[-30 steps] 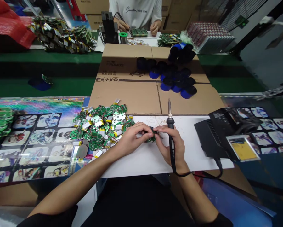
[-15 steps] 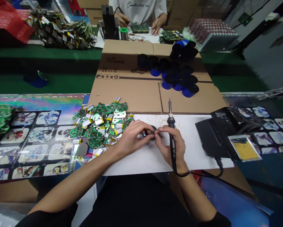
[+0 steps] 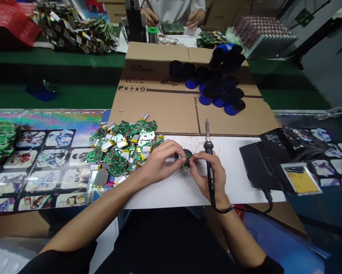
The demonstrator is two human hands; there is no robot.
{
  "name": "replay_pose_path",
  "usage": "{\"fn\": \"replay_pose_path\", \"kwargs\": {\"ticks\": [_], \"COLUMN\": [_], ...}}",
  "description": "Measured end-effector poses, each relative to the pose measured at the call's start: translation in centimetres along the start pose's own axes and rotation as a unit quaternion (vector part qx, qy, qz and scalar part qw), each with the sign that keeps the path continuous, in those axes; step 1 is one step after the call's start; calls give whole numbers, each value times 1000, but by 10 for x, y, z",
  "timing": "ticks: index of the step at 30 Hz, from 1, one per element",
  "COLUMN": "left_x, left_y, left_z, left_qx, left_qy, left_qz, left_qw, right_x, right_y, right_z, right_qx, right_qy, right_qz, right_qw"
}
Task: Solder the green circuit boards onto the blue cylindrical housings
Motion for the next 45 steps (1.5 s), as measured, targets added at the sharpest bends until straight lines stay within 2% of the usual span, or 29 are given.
{"fn": "replay_pose_path", "kwargs": {"ticks": [8, 11, 14, 16, 18, 20, 22, 26, 32, 45], "left_x": [-5, -9, -10, -10, -10, -10, -11, -14, -14, -15], "left_y": [13, 18, 19, 18, 17, 17, 17, 17, 17, 18], "left_z": [-1, -3, -3, -2, -2, -2, -2, -3, -2, -3], "left_qx": [-103, -130, -138, -136, -133, -132, -131, -130, -133, -142], "left_qy": [0, -15, -17, -16, -14, -12, -12, -13, -21, -30], "left_qz": [53, 67, 63, 58, 52, 46, 41, 33, 34, 31], "left_qw": [993, 989, 988, 989, 990, 990, 990, 991, 990, 989], "right_x": [16, 17, 24, 30, 35, 36, 35, 34, 21, 18], "right_y": [-31, -49, -66, -72, -78, -86, -91, -90, -68, -54], "right_z": [-13, -12, -11, -13, -17, -22, -25, -26, -14, -13], "right_qx": [32, 82, 135, 128, 106, 100, 108, 84, -37, -73], "right_qy": [63, 93, 124, 149, 164, 157, 145, 151, 105, 95], "right_qz": [38, 99, 188, 174, 114, 72, 73, 97, 102, 103], "right_qw": [997, 987, 965, 965, 974, 980, 981, 980, 989, 988]}}
Point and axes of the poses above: each hand's wrist, its own z-axis towards the middle knuckle, its own y-axis out of the palm, x = y × z, the point moved 9 cm from there along z, towards the middle knuckle
